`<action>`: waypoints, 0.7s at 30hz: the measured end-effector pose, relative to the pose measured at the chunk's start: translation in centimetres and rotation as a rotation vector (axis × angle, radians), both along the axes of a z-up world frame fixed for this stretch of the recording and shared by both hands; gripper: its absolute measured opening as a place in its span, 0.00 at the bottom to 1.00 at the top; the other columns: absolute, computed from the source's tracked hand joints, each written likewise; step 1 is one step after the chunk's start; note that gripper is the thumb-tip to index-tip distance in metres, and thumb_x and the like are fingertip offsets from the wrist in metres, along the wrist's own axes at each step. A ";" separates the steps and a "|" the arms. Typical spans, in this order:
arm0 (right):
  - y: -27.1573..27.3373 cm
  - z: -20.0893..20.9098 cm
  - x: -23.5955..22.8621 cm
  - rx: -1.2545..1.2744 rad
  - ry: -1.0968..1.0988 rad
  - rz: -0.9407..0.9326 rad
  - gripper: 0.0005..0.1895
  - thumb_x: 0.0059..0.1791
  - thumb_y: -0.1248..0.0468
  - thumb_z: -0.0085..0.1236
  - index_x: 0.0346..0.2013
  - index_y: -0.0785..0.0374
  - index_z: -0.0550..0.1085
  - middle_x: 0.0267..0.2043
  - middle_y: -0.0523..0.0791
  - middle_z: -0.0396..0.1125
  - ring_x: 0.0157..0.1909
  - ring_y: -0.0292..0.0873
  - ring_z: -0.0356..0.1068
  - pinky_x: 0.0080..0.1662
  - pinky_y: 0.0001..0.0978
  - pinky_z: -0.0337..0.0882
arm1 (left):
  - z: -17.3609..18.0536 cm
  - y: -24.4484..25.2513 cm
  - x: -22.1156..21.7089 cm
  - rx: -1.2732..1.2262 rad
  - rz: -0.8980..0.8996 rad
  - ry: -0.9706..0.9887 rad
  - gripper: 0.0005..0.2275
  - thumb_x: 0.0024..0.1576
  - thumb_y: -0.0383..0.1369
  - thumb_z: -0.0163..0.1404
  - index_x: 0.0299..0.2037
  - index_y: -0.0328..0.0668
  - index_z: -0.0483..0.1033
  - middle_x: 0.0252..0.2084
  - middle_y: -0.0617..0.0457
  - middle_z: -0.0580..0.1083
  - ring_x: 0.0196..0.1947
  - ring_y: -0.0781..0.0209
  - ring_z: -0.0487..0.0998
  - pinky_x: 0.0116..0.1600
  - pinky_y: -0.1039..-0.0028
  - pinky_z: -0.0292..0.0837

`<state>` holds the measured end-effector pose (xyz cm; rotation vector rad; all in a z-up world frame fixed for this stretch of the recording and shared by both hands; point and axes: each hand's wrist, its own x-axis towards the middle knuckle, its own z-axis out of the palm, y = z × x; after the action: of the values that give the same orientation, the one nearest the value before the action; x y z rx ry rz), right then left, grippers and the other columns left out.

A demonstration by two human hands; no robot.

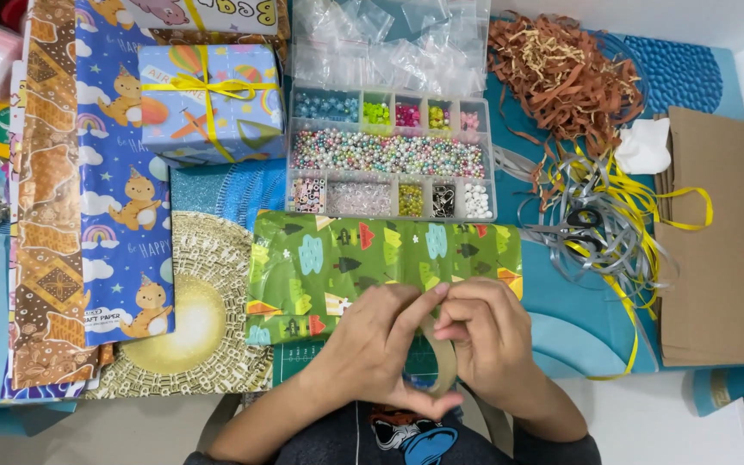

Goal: Wrapping a small cardboard box with green patterned wrapping paper using tape and scissors.

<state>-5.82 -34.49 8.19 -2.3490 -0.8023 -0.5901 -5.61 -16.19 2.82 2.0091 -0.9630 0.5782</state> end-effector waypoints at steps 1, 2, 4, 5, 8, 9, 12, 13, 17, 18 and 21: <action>0.2 -0.4 0.0 0.000 0.000 0.001 0.11 0.57 0.64 0.44 0.32 0.62 0.70 0.40 0.48 0.66 0.40 0.47 0.69 0.45 0.38 0.72 | 0.6 -0.1 -0.2 0.000 0.001 0.000 0.46 0.58 0.67 0.44 0.74 0.33 0.52 0.50 0.41 0.68 0.44 0.50 0.73 0.43 0.63 0.72; 0.3 -0.9 -0.2 0.000 -0.047 -0.016 0.13 0.57 0.62 0.42 0.32 0.61 0.71 0.40 0.47 0.66 0.41 0.48 0.69 0.47 0.40 0.71 | 1.2 -0.2 -0.6 -0.057 -0.066 0.147 0.47 0.53 0.66 0.45 0.70 0.30 0.54 0.50 0.42 0.70 0.45 0.48 0.75 0.45 0.62 0.75; -0.1 -1.3 -0.7 -0.001 -0.092 -0.035 0.15 0.58 0.59 0.40 0.31 0.61 0.71 0.41 0.46 0.66 0.42 0.48 0.68 0.49 0.43 0.70 | 2.0 -0.2 -0.9 -0.115 -0.136 0.295 0.48 0.48 0.66 0.47 0.66 0.26 0.56 0.51 0.43 0.72 0.47 0.46 0.78 0.47 0.61 0.78; -0.6 -1.2 -1.0 0.045 -0.071 -0.056 0.15 0.59 0.58 0.38 0.32 0.58 0.68 0.40 0.45 0.64 0.43 0.46 0.71 0.51 0.40 0.69 | 2.3 -0.1 -0.9 -0.051 -0.133 0.387 0.48 0.47 0.65 0.46 0.68 0.30 0.55 0.50 0.44 0.73 0.46 0.47 0.79 0.45 0.60 0.77; -0.9 -0.5 -1.4 0.084 -0.075 -0.104 0.15 0.59 0.55 0.36 0.32 0.55 0.66 0.40 0.43 0.62 0.44 0.43 0.74 0.53 0.38 0.65 | 2.9 0.2 -0.9 -0.022 -0.174 0.460 0.45 0.49 0.64 0.43 0.71 0.38 0.55 0.50 0.47 0.76 0.47 0.47 0.81 0.42 0.62 0.77; -0.8 -0.2 -1.4 0.078 -0.098 -0.130 0.16 0.59 0.54 0.35 0.32 0.55 0.66 0.39 0.42 0.63 0.45 0.43 0.74 0.53 0.38 0.64 | 3.1 0.4 -0.8 -0.056 -0.215 0.446 0.41 0.53 0.63 0.41 0.71 0.42 0.56 0.51 0.47 0.77 0.49 0.47 0.82 0.41 0.65 0.77; -1.2 -0.7 -1.9 0.120 -0.158 -0.201 0.14 0.59 0.55 0.37 0.31 0.54 0.64 0.36 0.43 0.62 0.45 0.43 0.74 0.55 0.39 0.59 | 3.3 0.7 -0.4 0.031 -0.286 0.506 0.41 0.53 0.61 0.39 0.73 0.44 0.52 0.63 0.41 0.76 0.43 0.44 0.84 0.32 0.62 0.75; -1.1 -0.1 -1.9 0.117 -0.158 -0.210 0.14 0.59 0.55 0.37 0.31 0.54 0.64 0.36 0.43 0.62 0.45 0.43 0.74 0.55 0.39 0.59 | 3.5 0.8 -0.4 0.030 -0.296 0.507 0.41 0.53 0.61 0.39 0.73 0.44 0.52 0.63 0.41 0.76 0.43 0.44 0.84 0.32 0.62 0.75; -0.4 1.1 -1.8 0.012 -0.055 -0.207 0.13 0.58 0.54 0.38 0.33 0.51 0.68 0.38 0.39 0.65 0.53 0.45 0.74 0.63 0.44 0.55 | 3.4 1.1 -1.1 0.001 -0.377 0.569 0.40 0.52 0.59 0.41 0.73 0.46 0.55 0.43 0.51 0.75 0.27 0.54 0.76 0.28 0.68 0.65; -0.3 1.2 -1.6 -0.030 -0.027 -0.218 0.16 0.59 0.53 0.36 0.32 0.50 0.69 0.38 0.37 0.66 0.55 0.46 0.72 0.66 0.46 0.52 | 3.1 1.0 -1.2 0.025 -0.389 0.583 0.40 0.53 0.61 0.38 0.72 0.44 0.56 0.28 0.54 0.70 0.19 0.57 0.69 0.22 0.68 0.56; -0.5 0.8 -1.6 -0.044 0.003 -0.232 0.12 0.57 0.54 0.42 0.33 0.49 0.71 0.41 0.37 0.66 0.57 0.46 0.72 0.67 0.49 0.51 | 3.0 1.0 -1.3 -0.015 -0.353 0.539 0.39 0.54 0.61 0.38 0.70 0.41 0.59 0.30 0.55 0.71 0.20 0.56 0.72 0.23 0.69 0.59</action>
<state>-7.47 -34.97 8.99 -2.5026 -0.5490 -0.6700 -6.88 -15.17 5.85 1.7814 -0.9318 -0.1470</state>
